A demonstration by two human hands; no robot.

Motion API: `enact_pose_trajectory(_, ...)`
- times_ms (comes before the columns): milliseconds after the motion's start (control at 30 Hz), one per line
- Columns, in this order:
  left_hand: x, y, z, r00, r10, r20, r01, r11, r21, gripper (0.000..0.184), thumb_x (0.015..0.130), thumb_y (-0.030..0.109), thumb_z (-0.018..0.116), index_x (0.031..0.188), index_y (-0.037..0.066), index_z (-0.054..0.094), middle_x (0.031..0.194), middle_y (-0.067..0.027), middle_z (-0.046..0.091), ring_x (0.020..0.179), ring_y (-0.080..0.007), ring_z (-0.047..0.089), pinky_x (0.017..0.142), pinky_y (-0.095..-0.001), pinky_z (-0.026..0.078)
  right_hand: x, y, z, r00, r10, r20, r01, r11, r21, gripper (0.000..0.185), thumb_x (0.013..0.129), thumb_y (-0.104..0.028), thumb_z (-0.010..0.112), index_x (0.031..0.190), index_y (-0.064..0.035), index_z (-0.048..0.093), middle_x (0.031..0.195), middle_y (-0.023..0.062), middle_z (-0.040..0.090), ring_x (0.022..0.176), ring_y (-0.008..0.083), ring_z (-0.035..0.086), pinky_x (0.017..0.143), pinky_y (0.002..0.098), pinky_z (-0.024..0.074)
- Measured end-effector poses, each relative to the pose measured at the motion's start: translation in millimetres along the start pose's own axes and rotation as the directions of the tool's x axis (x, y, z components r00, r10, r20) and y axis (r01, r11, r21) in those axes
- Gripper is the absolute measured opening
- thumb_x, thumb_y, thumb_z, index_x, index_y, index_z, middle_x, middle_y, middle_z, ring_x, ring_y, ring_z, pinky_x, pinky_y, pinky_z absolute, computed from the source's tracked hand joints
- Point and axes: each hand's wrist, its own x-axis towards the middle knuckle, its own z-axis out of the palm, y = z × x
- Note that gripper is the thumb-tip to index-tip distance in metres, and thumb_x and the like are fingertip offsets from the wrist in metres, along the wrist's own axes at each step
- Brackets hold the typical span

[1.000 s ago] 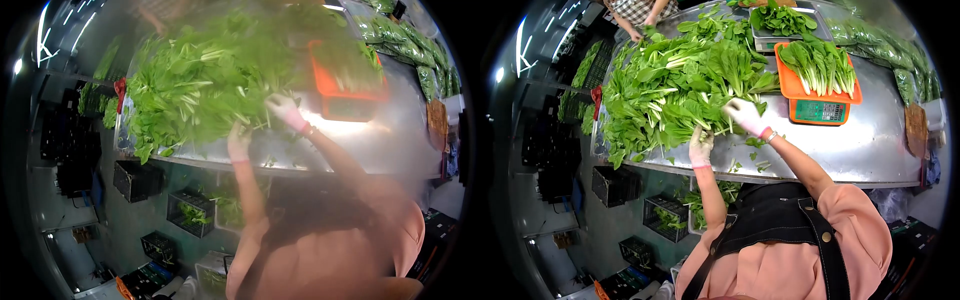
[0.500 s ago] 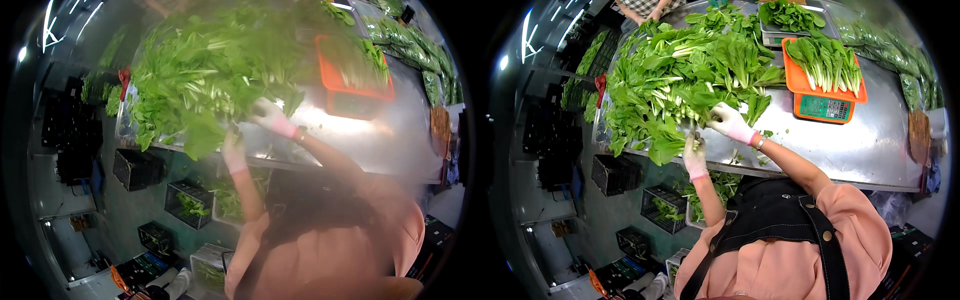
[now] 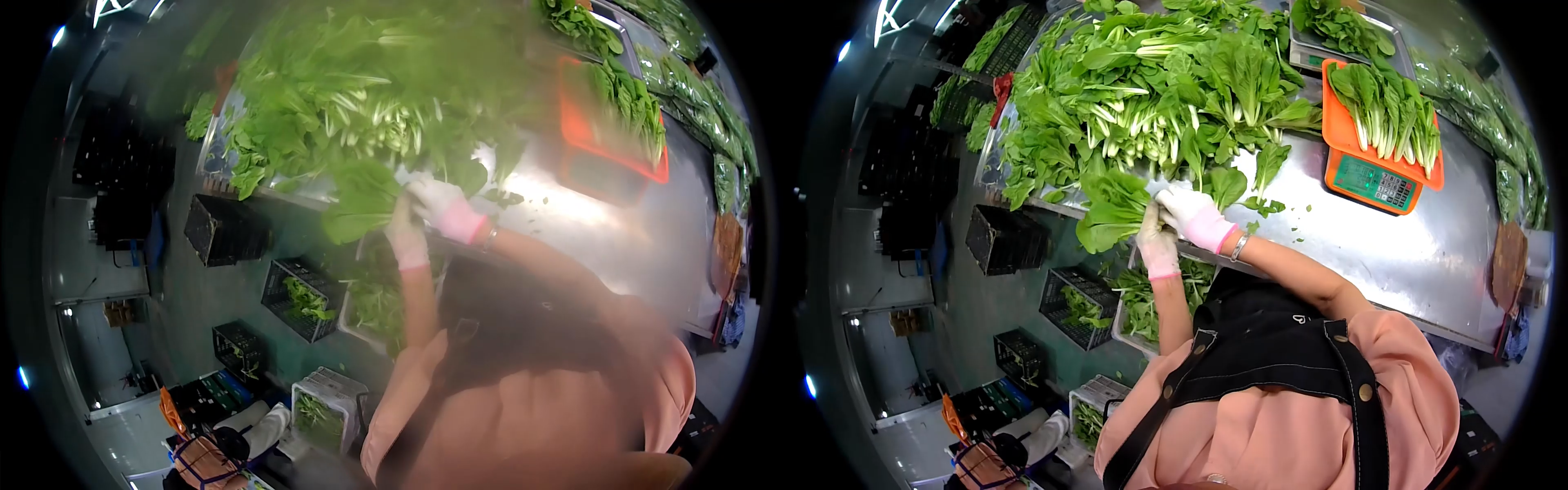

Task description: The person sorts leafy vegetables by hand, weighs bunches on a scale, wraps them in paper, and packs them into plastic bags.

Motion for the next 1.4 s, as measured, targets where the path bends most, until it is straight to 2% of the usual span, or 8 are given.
enact_pose_trajectory(267, 0, 83, -37, 0.906, 0.102, -0.410, -0.279, 0.873, -0.399, 0.028, 0.091, 0.010, 0.050, 0.112, -0.008, 0.049, 0.102, -0.0150, 0.056, 0.088, -0.0212, 0.057, 0.079, -0.0331, 0.053, -5, -41, -13, 0.819, -0.357, 0.450, 0.068, 0.838, 0.541, 0.020, 0.082, -0.025, 0.057, 0.084, -0.0049, 0.059, 0.085, 0.0135, 0.058, 0.083, 0.0301, 0.057, 0.075, 0.0383, 0.0453)
enact_pose_trajectory(433, 8, 68, -113, 0.971, 0.107, -0.213, -0.227, 0.681, -0.696, 0.028, 0.091, 0.008, 0.052, 0.112, -0.009, 0.049, 0.105, -0.0159, 0.057, 0.096, -0.0251, 0.056, 0.088, -0.0379, 0.049, -10, -5, -14, 0.928, 0.248, 0.277, -0.322, 0.910, 0.263, 0.034, 0.080, -0.037, 0.059, 0.087, -0.0039, 0.061, 0.087, 0.0149, 0.058, 0.080, 0.0304, 0.058, 0.073, 0.0389, 0.0476)
enact_pose_trajectory(533, -10, 55, -85, 0.899, 0.438, -0.023, -0.278, 0.609, 0.743, 0.035, 0.089, 0.011, 0.055, 0.119, -0.006, 0.047, 0.114, -0.0183, 0.050, 0.108, -0.0286, 0.049, 0.095, -0.0407, 0.046, 2, 3, -17, 0.978, 0.132, 0.161, -0.175, 0.938, 0.298, 0.037, 0.079, -0.037, 0.061, 0.097, -0.0047, 0.059, 0.090, 0.0144, 0.059, 0.085, 0.0287, 0.060, 0.075, 0.0373, 0.0481)
enact_pose_trajectory(600, -14, 59, -38, 0.983, 0.071, -0.167, -0.111, 0.964, -0.244, 0.035, 0.092, 0.018, 0.050, 0.121, -0.003, 0.049, 0.114, -0.0142, 0.053, 0.103, -0.0252, 0.054, 0.089, -0.0377, 0.049, 14, -24, -24, 0.953, 0.118, 0.280, -0.219, 0.905, 0.364, 0.041, 0.077, -0.038, 0.062, 0.103, -0.0058, 0.059, 0.095, 0.0136, 0.060, 0.087, 0.0281, 0.060, 0.076, 0.0366, 0.0483)
enact_pose_trajectory(733, -6, 38, -22, 0.989, -0.128, 0.075, 0.148, 0.868, -0.474, 0.033, 0.094, 0.008, 0.040, 0.124, -0.007, 0.045, 0.120, -0.0154, 0.051, 0.105, -0.0206, 0.052, 0.090, -0.0301, 0.045, 16, -26, 7, 0.985, -0.020, 0.169, -0.050, 0.915, 0.400, 0.033, 0.078, -0.030, 0.062, 0.101, -0.0063, 0.059, 0.095, 0.0128, 0.060, 0.085, 0.0276, 0.060, 0.074, 0.0355, 0.0483)
enact_pose_trajectory(1067, -7, 42, -38, 0.978, 0.010, -0.207, -0.047, 0.983, -0.175, 0.021, 0.090, 0.013, 0.054, 0.103, -0.003, 0.056, 0.091, -0.0085, 0.059, 0.083, -0.0173, 0.058, 0.079, -0.0320, 0.051, -24, -27, -15, 0.839, -0.203, 0.504, -0.057, 0.890, 0.452, 0.029, 0.080, -0.032, 0.060, 0.086, -0.0036, 0.060, 0.081, 0.0146, 0.058, 0.079, 0.0314, 0.058, 0.072, 0.0402, 0.0467)
enact_pose_trajectory(1167, 5, 27, -50, 0.989, 0.100, -0.110, -0.095, 0.994, 0.050, 0.018, 0.086, 0.010, 0.058, 0.100, -0.003, 0.056, 0.091, -0.0087, 0.058, 0.083, -0.0167, 0.056, 0.078, -0.0324, 0.051, -54, 1, -44, 0.819, 0.217, 0.531, -0.282, 0.958, 0.043, 0.035, 0.079, -0.039, 0.060, 0.087, -0.0051, 0.062, 0.082, 0.0147, 0.059, 0.079, 0.0322, 0.059, 0.071, 0.0398, 0.0473)
enact_pose_trajectory(1400, 34, -18, 16, 0.990, 0.011, 0.139, -0.075, 0.882, 0.465, 0.033, 0.077, 0.003, 0.064, 0.107, -0.008, 0.056, 0.104, -0.0080, 0.061, 0.093, -0.0182, 0.055, 0.085, -0.0286, 0.042, -104, 85, -90, 0.806, 0.570, -0.160, -0.592, 0.773, -0.228, 0.043, 0.079, -0.040, 0.060, 0.095, -0.0010, 0.055, 0.096, 0.0177, 0.056, 0.084, 0.0333, 0.058, 0.075, 0.0415, 0.0464)
